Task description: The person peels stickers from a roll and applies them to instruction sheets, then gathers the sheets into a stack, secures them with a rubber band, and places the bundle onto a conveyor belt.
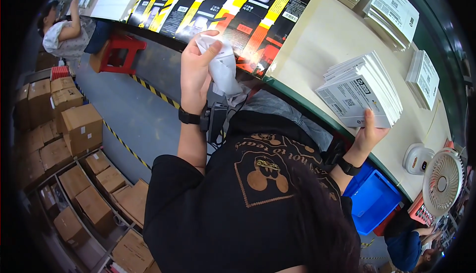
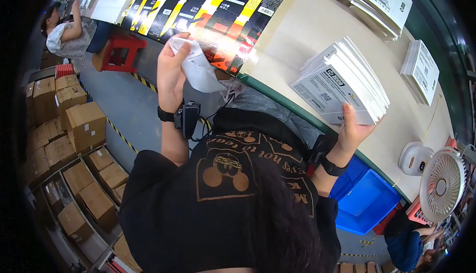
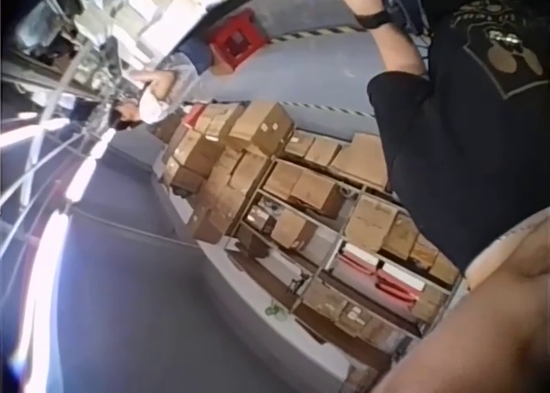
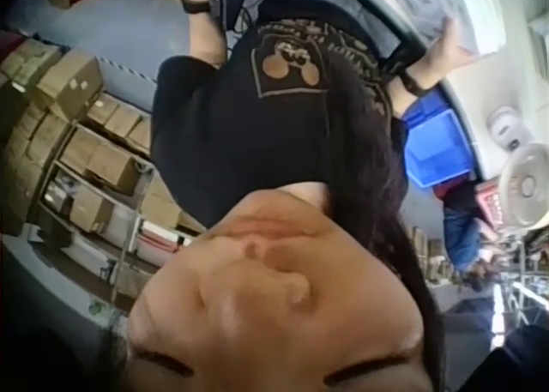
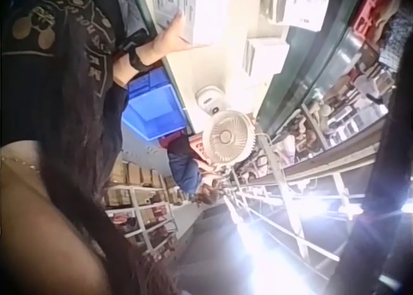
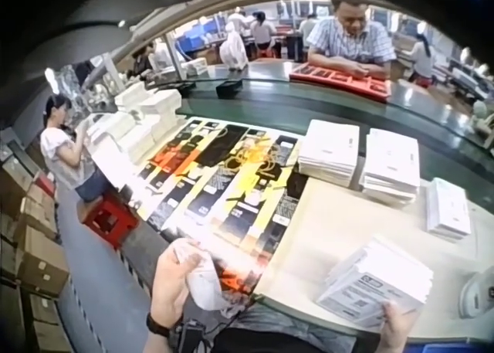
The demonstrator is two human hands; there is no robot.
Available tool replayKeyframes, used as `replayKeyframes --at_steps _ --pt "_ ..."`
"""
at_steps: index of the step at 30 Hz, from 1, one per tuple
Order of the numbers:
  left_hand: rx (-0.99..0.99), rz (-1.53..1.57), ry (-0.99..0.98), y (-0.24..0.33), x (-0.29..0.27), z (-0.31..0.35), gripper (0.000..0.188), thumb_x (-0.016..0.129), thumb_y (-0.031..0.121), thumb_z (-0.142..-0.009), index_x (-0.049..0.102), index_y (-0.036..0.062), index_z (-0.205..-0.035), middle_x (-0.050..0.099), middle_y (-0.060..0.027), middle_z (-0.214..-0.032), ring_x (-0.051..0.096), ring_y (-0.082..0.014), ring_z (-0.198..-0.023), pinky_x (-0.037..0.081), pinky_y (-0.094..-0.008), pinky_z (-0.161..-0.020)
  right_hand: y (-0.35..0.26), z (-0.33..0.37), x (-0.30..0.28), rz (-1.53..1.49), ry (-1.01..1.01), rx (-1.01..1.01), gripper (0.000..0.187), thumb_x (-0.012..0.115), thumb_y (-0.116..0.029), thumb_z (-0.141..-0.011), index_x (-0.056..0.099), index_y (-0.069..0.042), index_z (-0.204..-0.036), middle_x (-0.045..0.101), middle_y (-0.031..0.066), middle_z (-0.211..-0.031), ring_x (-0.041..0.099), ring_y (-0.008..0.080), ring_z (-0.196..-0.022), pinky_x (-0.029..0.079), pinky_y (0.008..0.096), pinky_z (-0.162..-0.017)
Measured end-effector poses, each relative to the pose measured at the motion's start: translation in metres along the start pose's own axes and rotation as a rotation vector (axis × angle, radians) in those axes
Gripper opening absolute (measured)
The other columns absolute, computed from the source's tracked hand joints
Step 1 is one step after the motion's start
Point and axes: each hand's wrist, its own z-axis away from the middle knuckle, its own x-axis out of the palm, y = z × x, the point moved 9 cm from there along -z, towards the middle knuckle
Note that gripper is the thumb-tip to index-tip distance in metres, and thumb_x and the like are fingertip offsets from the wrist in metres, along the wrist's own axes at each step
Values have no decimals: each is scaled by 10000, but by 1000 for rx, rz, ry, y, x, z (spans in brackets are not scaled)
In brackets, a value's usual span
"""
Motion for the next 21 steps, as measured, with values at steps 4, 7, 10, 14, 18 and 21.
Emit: replayKeyframes --at_steps 4,7,10,14,18,21 --pt "-24 -65 11 -11 -14 0 189 634 24 -774 584 -20 -951 604 -63 -830 559 -95 -747 439 -212 -659 0 -1 2 -31 -9 6 491 642 -26 -725 431 36 -1164 518 156 -1117 523 234 -1015 391 341 -906" --pt "20 -178 33 -14 -31 0 168 648 34 -764 599 -28 -912 612 -60 -821 560 -100 -742 435 -216 -662 3 -2 -1 -11 -15 4 495 642 -26 -726 426 36 -1167 517 159 -1117 524 236 -1013 393 345 -905" --pt "105 -349 67 -11 -48 -6 169 655 58 -767 600 -36 -896 620 -51 -822 562 -106 -742 428 -221 -682 3 -2 0 -14 -14 -7 491 639 -23 -728 425 37 -1166 517 160 -1116 526 235 -1010 396 343 -902" --pt "162 -473 259 -4 -82 -8 145 669 80 -761 616 -30 -840 619 -38 -782 550 -96 -696 416 -213 -653 3 -1 -2 -12 -14 -4 479 638 -21 -730 432 40 -1158 521 161 -1110 529 233 -1004 401 337 -896" --pt "150 -447 364 -8 -103 -13 152 674 98 -761 616 -27 -825 612 -31 -770 539 -87 -683 409 -213 -630 6 1 -4 -6 -11 14 465 637 -19 -731 442 43 -1148 528 159 -1100 533 230 -996 404 330 -890" --pt "100 -437 349 -15 -105 -18 166 677 117 -763 612 -26 -818 604 -28 -750 528 -79 -673 400 -213 -611 6 2 -5 -4 -7 19 461 640 -22 -731 447 44 -1144 531 158 -1096 535 229 -993 404 328 -889"
